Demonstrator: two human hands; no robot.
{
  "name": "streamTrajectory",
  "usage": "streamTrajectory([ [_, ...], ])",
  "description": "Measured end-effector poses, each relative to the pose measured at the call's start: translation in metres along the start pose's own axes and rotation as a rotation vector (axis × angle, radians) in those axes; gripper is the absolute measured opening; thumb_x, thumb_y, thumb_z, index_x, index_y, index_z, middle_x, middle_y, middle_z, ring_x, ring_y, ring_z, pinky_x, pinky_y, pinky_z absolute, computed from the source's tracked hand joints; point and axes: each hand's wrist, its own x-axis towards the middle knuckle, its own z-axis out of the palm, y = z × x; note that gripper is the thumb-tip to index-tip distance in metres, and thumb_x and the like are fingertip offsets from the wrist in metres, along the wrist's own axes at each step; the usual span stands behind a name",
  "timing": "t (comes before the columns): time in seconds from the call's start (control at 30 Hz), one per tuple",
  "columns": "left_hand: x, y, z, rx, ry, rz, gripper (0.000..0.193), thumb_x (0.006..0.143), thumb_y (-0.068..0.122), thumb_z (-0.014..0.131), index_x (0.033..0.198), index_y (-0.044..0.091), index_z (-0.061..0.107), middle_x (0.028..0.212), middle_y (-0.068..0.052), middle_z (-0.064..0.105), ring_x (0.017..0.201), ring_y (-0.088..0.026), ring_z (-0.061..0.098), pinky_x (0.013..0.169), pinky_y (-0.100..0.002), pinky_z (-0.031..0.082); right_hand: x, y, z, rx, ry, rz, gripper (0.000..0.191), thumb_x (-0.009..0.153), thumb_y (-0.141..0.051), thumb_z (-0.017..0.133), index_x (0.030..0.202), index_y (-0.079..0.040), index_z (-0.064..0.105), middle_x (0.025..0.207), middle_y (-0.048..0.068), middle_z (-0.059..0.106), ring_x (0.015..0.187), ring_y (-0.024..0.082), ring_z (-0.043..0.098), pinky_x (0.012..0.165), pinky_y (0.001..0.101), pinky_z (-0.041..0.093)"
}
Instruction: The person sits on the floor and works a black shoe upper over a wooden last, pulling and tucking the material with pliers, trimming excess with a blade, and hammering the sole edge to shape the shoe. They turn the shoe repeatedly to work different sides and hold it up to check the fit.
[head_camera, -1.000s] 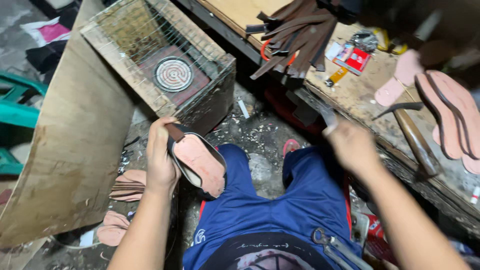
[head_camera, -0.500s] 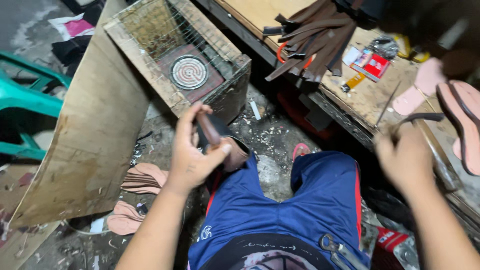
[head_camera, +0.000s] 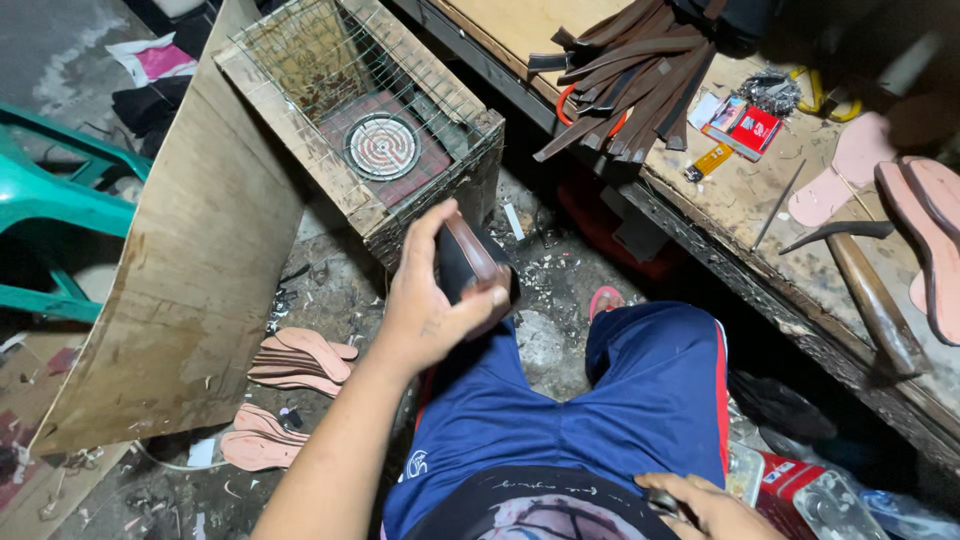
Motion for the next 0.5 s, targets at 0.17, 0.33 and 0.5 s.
streamTrajectory([
  [0.17,0.024,-0.028,-0.008,-0.306,0.011,-0.221,0.092,0.079,0.02,0.081,0.156,0.007,0.032,0.132,-0.011,0.057,0.122,-0.021,0.059,0.108,-0.035,0.048,-0.019,-0.057,-0.052,0.28,0.066,-0.08,0.042,0.091,-0.022,0.075,0.13,-0.01,0.067,0.111,0.002,0.077,0.104,0.015,0.068,0.092,0.03,0.054],
  [0.33,0.031,-0.034,-0.009,-0.36,0.027,-0.208,0.087,0.08,0.016,0.081,0.153,0.006,0.034,0.13,-0.011,0.057,0.12,-0.018,0.058,0.108,-0.036,0.048,-0.05,-0.134,-0.092,0.708,-0.123,-0.157,0.076,0.078,-0.012,0.077,0.15,-0.014,0.053,0.087,0.001,0.056,0.074,0.015,0.054,0.065,0.0282,0.045],
  [0.5,0.012,-0.005,-0.002,-0.118,0.051,0.025,0.085,0.079,0.013,0.086,0.15,0.007,0.039,0.143,-0.016,0.052,0.134,-0.028,0.054,0.116,-0.039,0.042,-0.04,-0.182,-0.073,0.47,-0.196,0.016,0.064,0.071,-0.013,0.073,0.134,-0.016,0.063,0.082,-0.004,0.056,0.076,0.01,0.054,0.071,0.0251,0.046],
])
